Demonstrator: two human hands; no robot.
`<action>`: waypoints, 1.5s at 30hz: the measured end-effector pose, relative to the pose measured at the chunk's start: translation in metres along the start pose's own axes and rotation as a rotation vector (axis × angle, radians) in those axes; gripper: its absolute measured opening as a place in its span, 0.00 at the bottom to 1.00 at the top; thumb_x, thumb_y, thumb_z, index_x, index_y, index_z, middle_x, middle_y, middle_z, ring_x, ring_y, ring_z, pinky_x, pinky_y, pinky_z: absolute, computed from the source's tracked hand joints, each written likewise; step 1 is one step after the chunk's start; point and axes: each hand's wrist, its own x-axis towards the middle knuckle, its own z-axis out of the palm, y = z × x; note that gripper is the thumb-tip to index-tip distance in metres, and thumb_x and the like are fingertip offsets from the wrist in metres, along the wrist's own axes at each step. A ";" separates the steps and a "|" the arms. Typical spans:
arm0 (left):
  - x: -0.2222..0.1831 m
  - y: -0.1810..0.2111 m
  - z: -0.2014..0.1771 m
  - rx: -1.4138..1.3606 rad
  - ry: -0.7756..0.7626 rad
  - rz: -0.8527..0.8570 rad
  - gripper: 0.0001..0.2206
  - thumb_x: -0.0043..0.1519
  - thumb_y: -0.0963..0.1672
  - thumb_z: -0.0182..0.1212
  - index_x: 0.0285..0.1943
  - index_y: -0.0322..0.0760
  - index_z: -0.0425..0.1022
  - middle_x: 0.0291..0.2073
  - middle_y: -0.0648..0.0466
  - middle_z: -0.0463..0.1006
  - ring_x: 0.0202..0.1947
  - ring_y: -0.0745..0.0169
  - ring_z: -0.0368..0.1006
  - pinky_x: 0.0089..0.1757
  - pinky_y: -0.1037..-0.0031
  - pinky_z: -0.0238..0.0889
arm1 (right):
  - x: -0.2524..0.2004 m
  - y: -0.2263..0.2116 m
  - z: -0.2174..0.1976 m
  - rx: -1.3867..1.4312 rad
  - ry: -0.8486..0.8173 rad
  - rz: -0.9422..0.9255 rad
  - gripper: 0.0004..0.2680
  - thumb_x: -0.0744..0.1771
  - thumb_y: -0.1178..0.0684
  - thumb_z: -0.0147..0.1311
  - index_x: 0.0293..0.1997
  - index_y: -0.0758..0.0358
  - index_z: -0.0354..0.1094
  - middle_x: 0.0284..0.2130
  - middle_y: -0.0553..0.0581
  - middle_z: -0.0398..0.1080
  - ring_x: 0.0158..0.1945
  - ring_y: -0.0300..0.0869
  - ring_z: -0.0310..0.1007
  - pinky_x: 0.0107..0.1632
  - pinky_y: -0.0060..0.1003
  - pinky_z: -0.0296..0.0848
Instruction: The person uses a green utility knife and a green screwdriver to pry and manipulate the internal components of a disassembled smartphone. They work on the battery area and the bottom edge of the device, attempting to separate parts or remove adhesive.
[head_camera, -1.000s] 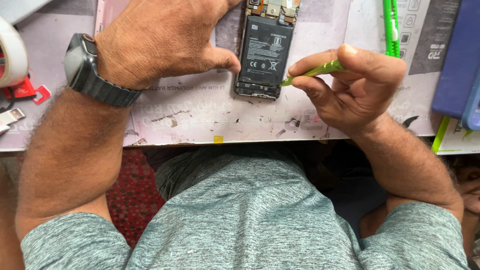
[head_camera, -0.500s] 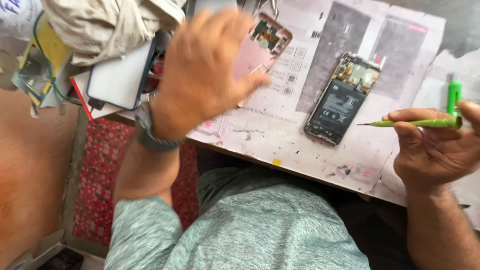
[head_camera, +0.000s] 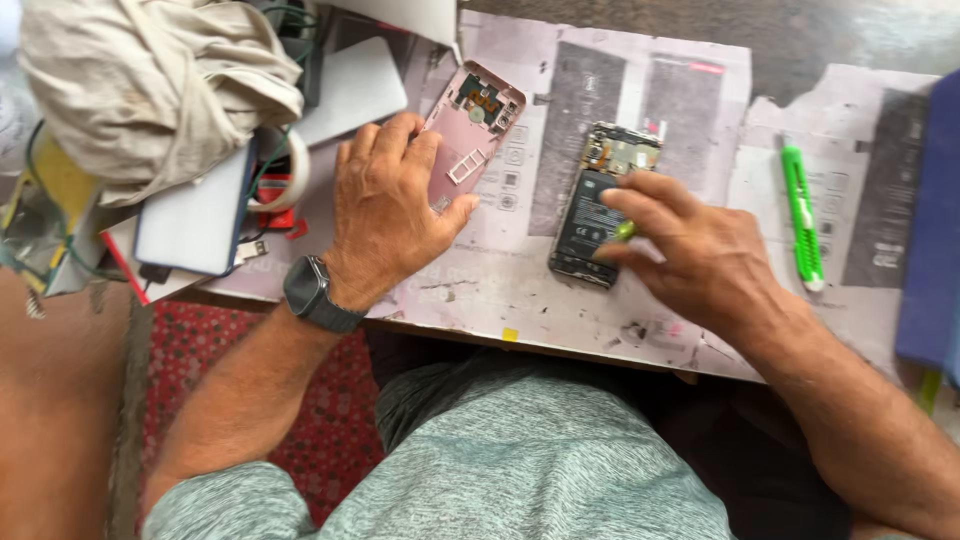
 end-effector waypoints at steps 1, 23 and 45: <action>0.004 0.001 0.002 0.002 0.014 0.020 0.29 0.50 0.52 0.78 0.52 0.29 0.76 0.52 0.44 0.71 0.51 0.47 0.66 0.50 0.55 0.58 | 0.002 -0.005 -0.003 -0.043 0.001 -0.045 0.20 0.63 0.41 0.62 0.56 0.61 0.72 0.58 0.68 0.70 0.29 0.45 0.79 0.21 0.34 0.73; 0.064 0.050 -0.109 0.301 0.026 0.562 0.30 0.51 0.58 0.76 0.44 0.27 0.79 0.50 0.40 0.72 0.44 0.49 0.67 0.42 0.60 0.59 | -0.003 0.006 -0.026 -0.489 -0.350 0.285 0.15 0.74 0.48 0.41 0.44 0.73 0.68 0.31 0.63 0.70 0.23 0.43 0.71 0.20 0.37 0.77; 0.081 0.153 -0.131 0.036 -0.278 0.805 0.19 0.57 0.53 0.69 0.39 0.33 0.78 0.39 0.46 0.74 0.36 0.52 0.70 0.37 0.63 0.62 | -0.083 -0.129 -0.101 0.586 -0.646 -0.304 0.13 0.63 0.43 0.63 0.47 0.56 0.74 0.36 0.58 0.77 0.41 0.49 0.77 0.43 0.46 0.75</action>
